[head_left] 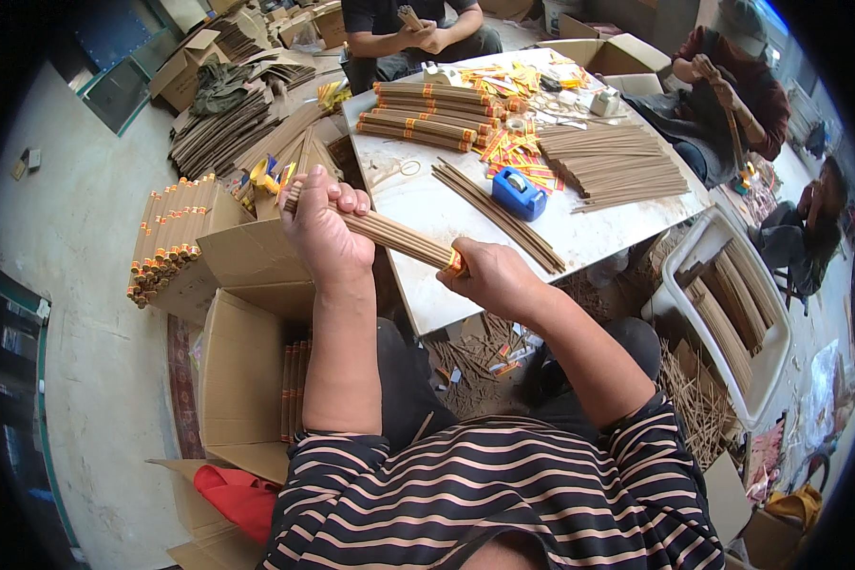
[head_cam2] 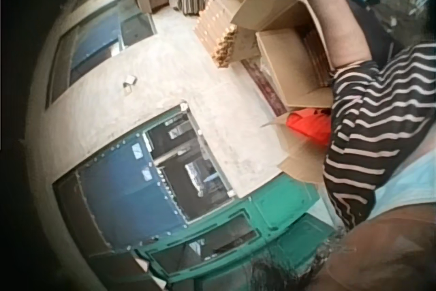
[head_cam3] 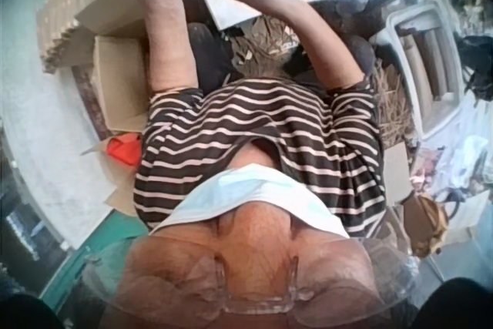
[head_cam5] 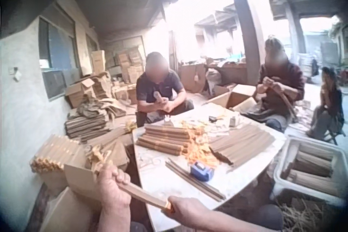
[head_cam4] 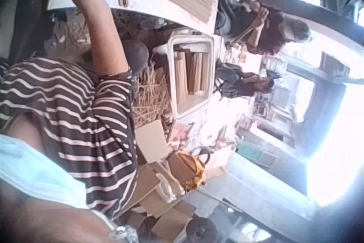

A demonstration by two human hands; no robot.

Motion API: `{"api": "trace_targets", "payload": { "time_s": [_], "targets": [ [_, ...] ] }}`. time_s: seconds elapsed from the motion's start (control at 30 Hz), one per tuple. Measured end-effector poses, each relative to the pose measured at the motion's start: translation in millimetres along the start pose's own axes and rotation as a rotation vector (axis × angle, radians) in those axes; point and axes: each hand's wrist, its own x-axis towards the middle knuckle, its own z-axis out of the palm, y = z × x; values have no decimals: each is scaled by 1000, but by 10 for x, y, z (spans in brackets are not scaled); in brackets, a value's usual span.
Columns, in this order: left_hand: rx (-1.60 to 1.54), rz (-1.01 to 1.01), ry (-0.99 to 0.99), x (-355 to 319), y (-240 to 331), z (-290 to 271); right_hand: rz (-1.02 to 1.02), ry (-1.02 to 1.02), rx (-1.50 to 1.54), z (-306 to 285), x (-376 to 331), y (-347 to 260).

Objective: The person gathers thin wooden sticks from a table, aligns them into bundles, and secures each bundle with a small paper wrapper. The person places the finished bundles into a cardboard box.

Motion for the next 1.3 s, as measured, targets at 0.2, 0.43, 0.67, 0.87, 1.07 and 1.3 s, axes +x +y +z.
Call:
{"api": "trace_targets", "payload": {
  "time_s": [0.2,0.43,0.67,0.87,1.07,1.3],
  "targets": [
    [8,57,-20,-109,15,-57,-27,-18,-52,6,-58,19],
    [13,34,-153,-293,28,-21,-116,-113,11,-150,-118,-95],
    [53,-211,-453,-97,132,6,-371,58,-94,-251,-248,-146],
    [82,-474,-544,-153,13,107,-544,155,-311,-315,-263,-361],
    [189,-522,-585,-300,9,206,-542,131,-430,-480,-263,-569],
    [262,-503,-677,-266,-10,196,-550,190,-403,-458,-291,-562]
  ]
}}
